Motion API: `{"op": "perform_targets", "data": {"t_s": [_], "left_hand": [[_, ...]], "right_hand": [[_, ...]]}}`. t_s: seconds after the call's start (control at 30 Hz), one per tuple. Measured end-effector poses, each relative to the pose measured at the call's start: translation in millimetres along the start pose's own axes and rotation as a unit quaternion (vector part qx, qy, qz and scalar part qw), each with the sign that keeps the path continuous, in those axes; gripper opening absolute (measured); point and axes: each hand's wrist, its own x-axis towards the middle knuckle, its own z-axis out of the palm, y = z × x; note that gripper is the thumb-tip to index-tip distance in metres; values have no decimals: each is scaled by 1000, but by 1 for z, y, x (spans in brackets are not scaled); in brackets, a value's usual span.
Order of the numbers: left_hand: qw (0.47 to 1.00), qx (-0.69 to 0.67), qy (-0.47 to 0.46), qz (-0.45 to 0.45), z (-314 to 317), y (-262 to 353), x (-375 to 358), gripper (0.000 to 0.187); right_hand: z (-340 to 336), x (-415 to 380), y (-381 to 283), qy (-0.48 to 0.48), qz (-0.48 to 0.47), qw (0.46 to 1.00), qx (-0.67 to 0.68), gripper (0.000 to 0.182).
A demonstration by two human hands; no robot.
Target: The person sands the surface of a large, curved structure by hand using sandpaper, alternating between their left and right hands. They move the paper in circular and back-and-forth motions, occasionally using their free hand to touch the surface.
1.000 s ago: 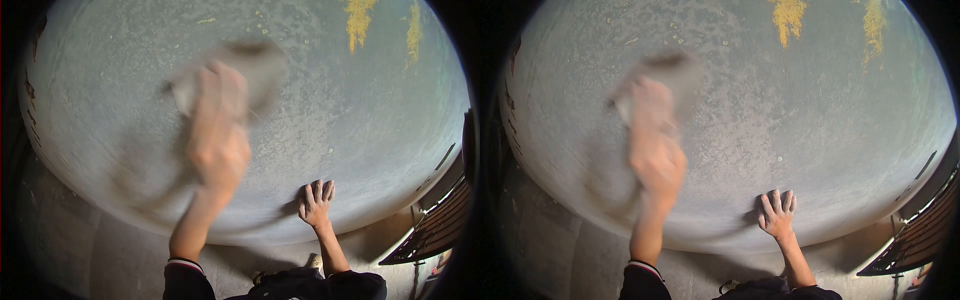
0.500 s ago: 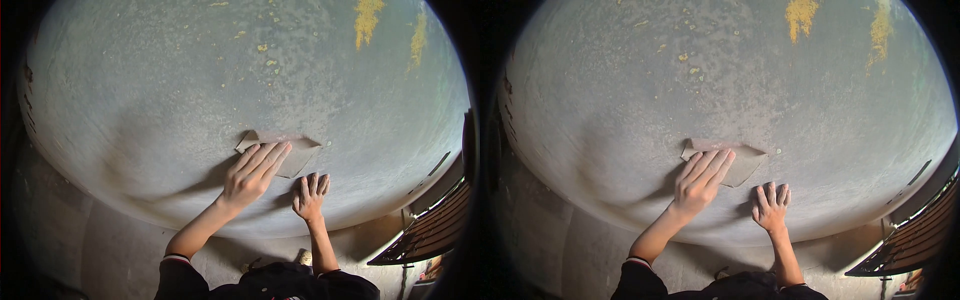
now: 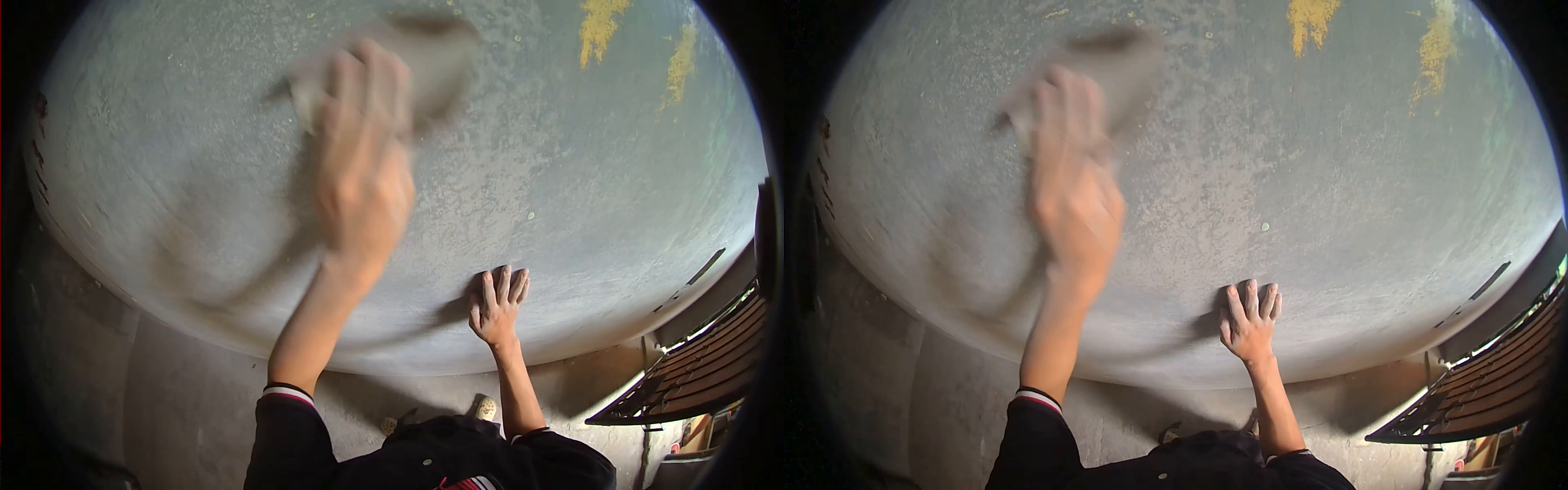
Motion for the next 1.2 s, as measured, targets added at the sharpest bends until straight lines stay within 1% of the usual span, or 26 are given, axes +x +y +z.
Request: {"op": "perform_targets", "data": {"t_s": [0.03, 0.1, 0.13, 0.17, 0.2, 0.23, 0.3, 0.37, 0.43, 0.47, 0.5, 0.53, 0.57, 0.6, 0.63, 0.7, 0.73, 0.77, 0.8, 0.87, 0.9, 0.93, 1.03, 1.07, 1.1, 1.2], "left_hand": [[1000, 1, 4, 6, 3, -2, 5, 32], [998, 49, 27, -31, 8, -2, 13, 33], [997, -37, 17, -59, 9, 18, -4, 35], [993, -83, -16, -77, 13, 39, -37, 33], [994, -41, -95, -41, 9, 59, -62, 32], [990, -27, -128, -48, 9, 68, -79, 36], [993, 8, -115, -15, 7, 52, -48, 37], [999, 31, 3, -41, 8, 25, 8, 37], [998, 40, 23, -40, 13, 18, 7, 36], [997, 44, 41, -40, 14, 16, 6, 36], [998, 12, -24, -54, 9, 26, -14, 36], [994, -22, -87, -67, 1, 43, -50, 36], [986, -61, -146, -55, 0, 57, -91, 33], [982, -63, -174, -44, -1, 65, -122, 32], [982, -68, -172, -37, -1, 58, -110, 32], [985, -126, -64, -102, -6, 32, -77, 30], [980, -136, -83, -119, -4, -2, -73, 30], [976, -145, -100, -129, -5, -25, -62, 33], [976, -144, -98, -129, -6, -21, -59, 33], [990, -119, -55, -59, -7, 9, -54, 32], [986, -108, -122, -35, -5, 35, -87, 33], [978, -138, -150, 49, 5, 53, -124, 35], [982, -109, -137, 72, 2, 30, -106, 34], [992, -49, -117, 20, -11, 14, -75, 33], [995, -69, -56, -47, -14, -3, -46, 34], [995, -61, -75, -9, -15, -5, -39, 35]], "right_hand": [[2, 2, -1, 7, 1, 1000, 0, 60], [3, -1, -3, 18, 40, 998, 35, 57], [4, -3, -3, 13, 42, 998, 39, 57], [3, -3, -2, 16, 44, 998, 42, 57], [0, -6, -1, -3, 45, 998, 40, 57], [1, -5, -2, -16, 47, 998, 37, 57], [2, -2, -2, -7, 48, 998, 37, 57], [-4, -1, -5, -13, 42, 998, 44, 58], [-19, 14, -14, -15, 60, 995, 76, 62], [-29, 29, -15, 10, 60, 990, 125, 63], [-40, 49, -16, 33, 64, 982, 173, 65], [-51, 70, -13, 77, 30, 980, 181, 65], [-65, 92, -6, 107, 3, 973, 206, 65], [-77, 108, 4, 112, -20, 974, 197, 64], [-84, 125, 12, 147, -42, 970, 191, 58], [-85, 148, 25, 193, -84, 971, 113, 52], [-85, 150, 27, 187, -86, 972, 114, 52], [-83, 153, 30, 191, -103, 973, 75, 50], [-81, 155, 32, 196, -118, 973, 37, 48], [-77, 153, 34, 204, -125, 971, 26, 44], [-74, 151, 34, 212, -130, 968, 14, 41], [-76, 151, 33, 218, -131, 967, 17, 41], [-84, 148, 32, 177, -134, 974, 35, 38], [-84, 147, 34, 174, -140, 974, 34, 37], [-82, 147, 36, 175, -144, 974, 33, 37], [-80, 146, 34, 197, -128, 969, 77, 37]]}}
